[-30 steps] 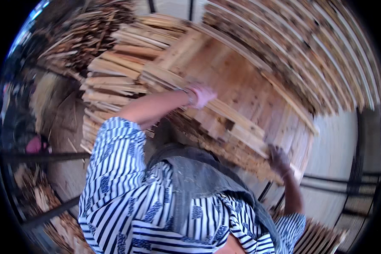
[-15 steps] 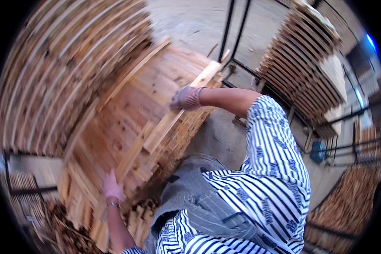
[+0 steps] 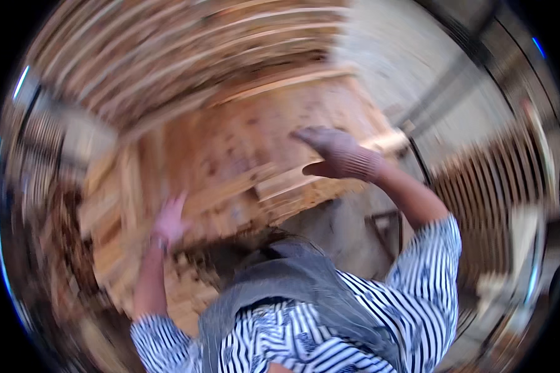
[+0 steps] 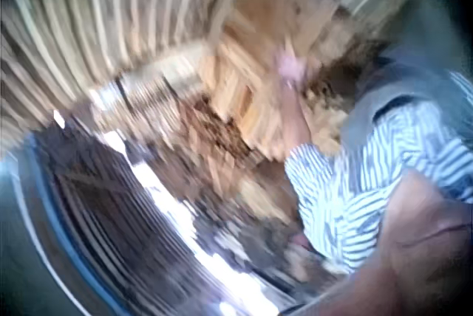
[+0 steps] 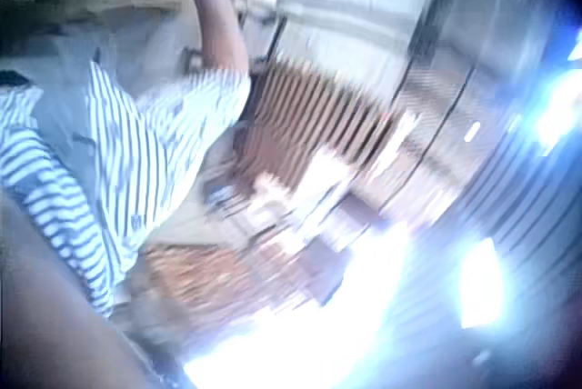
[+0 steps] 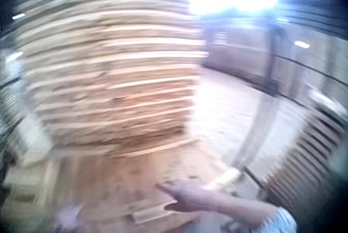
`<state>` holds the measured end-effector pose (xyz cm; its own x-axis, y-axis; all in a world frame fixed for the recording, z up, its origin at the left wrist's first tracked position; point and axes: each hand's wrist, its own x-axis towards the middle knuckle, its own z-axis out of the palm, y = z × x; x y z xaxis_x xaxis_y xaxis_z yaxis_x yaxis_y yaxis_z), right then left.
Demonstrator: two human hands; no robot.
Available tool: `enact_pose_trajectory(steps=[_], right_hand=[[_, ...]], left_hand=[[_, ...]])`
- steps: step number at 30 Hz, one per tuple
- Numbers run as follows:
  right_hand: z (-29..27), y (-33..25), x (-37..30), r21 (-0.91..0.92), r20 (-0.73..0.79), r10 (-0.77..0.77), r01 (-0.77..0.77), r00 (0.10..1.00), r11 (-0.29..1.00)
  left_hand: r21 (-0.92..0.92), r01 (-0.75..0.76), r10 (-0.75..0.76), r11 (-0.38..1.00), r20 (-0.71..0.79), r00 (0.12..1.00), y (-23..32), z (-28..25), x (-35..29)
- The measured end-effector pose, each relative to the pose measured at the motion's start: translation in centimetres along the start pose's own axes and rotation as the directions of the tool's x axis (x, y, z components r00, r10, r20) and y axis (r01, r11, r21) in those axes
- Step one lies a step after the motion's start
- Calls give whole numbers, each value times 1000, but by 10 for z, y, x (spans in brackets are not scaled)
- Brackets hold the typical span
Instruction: The person repeatedly picks up bundles of wooden planks from a pile on the floor and stacks them onto a large, organized stack. The person wears gloves and a striped shirt while performing this task in a workshop setting.
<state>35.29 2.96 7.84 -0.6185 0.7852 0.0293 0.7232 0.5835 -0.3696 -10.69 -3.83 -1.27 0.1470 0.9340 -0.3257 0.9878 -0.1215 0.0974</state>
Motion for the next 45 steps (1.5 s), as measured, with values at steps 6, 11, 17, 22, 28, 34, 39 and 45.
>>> enact_pose_trajectory(steps=[6,11,17,22,28,34,39,45], right_hand=[[-52,-149,51,615,-600,-406,722,689,315],[-64,-186,113,627,-611,-394,723,687,289],[-66,-201,158,549,-594,-326,666,736,505],[-67,-170,169,561,-511,-104,422,853,712],[-20,-145,116,470,-536,74,225,841,853],[-19,-124,91,353,-643,149,118,751,928],[-15,-126,62,341,-618,107,143,779,929],[-22,-321,74,356,-660,-193,528,726,771]], left_hand=[[-190,112,-177,975,-373,911,37,7,-27],[-329,-60,-168,942,-620,766,103,56,-92],[-698,92,-372,710,-261,891,126,96,-191],[-731,132,-437,669,-244,866,100,113,-252],[-807,68,-502,586,-297,812,85,121,-325],[-951,86,-504,296,-80,860,123,180,-410],[-922,294,-576,250,103,811,153,248,-448],[-973,217,-629,71,125,768,141,273,-499]])
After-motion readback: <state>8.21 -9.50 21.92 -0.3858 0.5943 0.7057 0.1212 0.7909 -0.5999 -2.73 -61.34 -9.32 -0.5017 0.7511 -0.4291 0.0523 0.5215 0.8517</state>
